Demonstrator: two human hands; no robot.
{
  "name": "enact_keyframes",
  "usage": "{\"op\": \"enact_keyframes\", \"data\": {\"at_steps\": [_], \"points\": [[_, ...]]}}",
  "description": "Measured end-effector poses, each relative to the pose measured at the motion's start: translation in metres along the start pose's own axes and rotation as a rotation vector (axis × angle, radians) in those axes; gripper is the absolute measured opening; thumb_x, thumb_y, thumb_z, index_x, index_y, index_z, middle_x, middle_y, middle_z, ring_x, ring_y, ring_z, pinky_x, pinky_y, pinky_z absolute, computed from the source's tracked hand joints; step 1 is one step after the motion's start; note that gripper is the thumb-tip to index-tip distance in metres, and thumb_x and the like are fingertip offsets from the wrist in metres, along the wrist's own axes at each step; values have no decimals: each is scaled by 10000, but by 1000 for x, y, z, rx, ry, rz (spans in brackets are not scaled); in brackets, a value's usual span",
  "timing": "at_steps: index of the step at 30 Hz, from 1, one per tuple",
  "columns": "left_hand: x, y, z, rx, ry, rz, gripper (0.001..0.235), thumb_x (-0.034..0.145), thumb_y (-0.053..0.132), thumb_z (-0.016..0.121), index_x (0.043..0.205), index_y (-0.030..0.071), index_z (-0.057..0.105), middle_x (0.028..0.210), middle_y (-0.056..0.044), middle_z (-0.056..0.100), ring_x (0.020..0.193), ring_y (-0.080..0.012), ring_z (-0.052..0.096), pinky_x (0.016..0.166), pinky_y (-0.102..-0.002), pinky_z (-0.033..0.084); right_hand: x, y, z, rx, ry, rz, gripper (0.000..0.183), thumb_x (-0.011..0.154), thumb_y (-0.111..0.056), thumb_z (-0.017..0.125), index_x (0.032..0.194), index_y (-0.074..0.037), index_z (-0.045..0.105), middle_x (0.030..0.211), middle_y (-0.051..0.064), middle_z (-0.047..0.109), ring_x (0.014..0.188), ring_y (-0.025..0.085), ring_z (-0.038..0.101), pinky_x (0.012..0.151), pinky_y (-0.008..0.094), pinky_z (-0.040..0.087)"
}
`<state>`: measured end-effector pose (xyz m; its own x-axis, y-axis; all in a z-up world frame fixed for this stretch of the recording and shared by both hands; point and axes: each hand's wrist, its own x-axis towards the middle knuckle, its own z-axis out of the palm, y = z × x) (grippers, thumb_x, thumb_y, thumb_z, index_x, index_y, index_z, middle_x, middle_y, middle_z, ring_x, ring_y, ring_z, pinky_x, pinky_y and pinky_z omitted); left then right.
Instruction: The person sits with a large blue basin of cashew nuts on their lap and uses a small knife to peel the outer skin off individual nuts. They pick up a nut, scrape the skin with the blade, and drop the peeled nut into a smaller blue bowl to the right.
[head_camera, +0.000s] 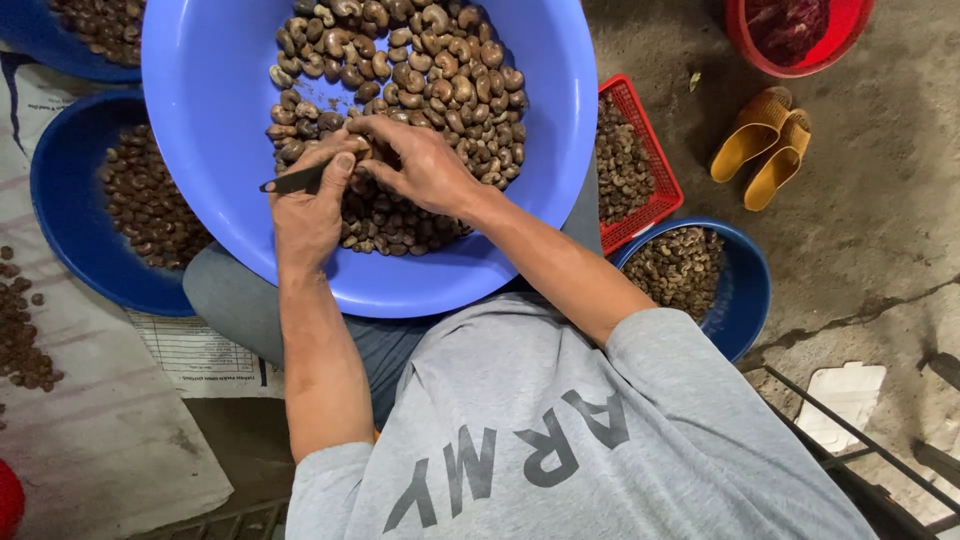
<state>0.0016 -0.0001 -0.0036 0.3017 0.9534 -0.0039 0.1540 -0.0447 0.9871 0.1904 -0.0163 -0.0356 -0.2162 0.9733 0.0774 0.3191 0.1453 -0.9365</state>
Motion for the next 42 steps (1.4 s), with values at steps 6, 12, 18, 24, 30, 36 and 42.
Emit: {"op": "enact_keyframes", "data": {"at_steps": [6,12,18,24,30,36,42], "points": [[0,-11,-3,-90,74,-2,238,1121,206,655,1191,-5,740,1167,-263,721,1052,-305,729,812,-387,646,2,-14,-5,-9,38,-30,421,1033,-54,699,1410,-119,523,964,131,702,865,287,719,699,469,593],[1,-16,-2,-88,100,5,224,1109,199,674,1172,-4,746,1077,-250,738,1012,-280,735,804,-360,658,1,-5,1,-47,46,-48,427,1006,-60,727,1384,-113,537,863,87,678,745,245,679,625,426,569],[-1,-8,-5,6,2,35,178,1033,16,638,1185,-38,714,1252,-167,707,1199,-284,655,1074,-366,510,1,-19,0,-173,72,-58,413,909,-121,819,1250,-108,586,938,35,708,765,170,659,665,327,540],[-1,-8,-6,-64,39,6,194,1046,172,671,1146,23,745,1196,-97,732,1207,-245,661,1063,-355,525,3,-32,-2,-127,73,-38,440,906,-19,824,1265,-68,576,1077,71,724,807,175,659,720,313,559],[-1,-13,-3,-217,66,13,202,1058,147,678,1209,18,715,1123,-66,736,937,-138,660,854,-264,589,4,-36,-4,-71,64,-12,441,899,66,820,1259,-30,583,889,47,665,701,140,579,636,291,508],[1,-6,-4,-149,28,124,183,1057,115,683,1188,-11,703,1206,-105,687,1112,-228,653,1012,-339,545,4,-37,-4,-69,61,-18,412,919,12,845,1239,-21,587,885,52,678,696,137,586,621,284,508],[1,-2,-3,-152,2,84,185,1054,157,677,1168,18,719,1217,-84,686,1256,-258,624,1148,-384,495,3,-37,-5,-98,93,-68,439,921,9,847,1255,-12,564,935,80,702,705,157,614,626,299,524]]}}
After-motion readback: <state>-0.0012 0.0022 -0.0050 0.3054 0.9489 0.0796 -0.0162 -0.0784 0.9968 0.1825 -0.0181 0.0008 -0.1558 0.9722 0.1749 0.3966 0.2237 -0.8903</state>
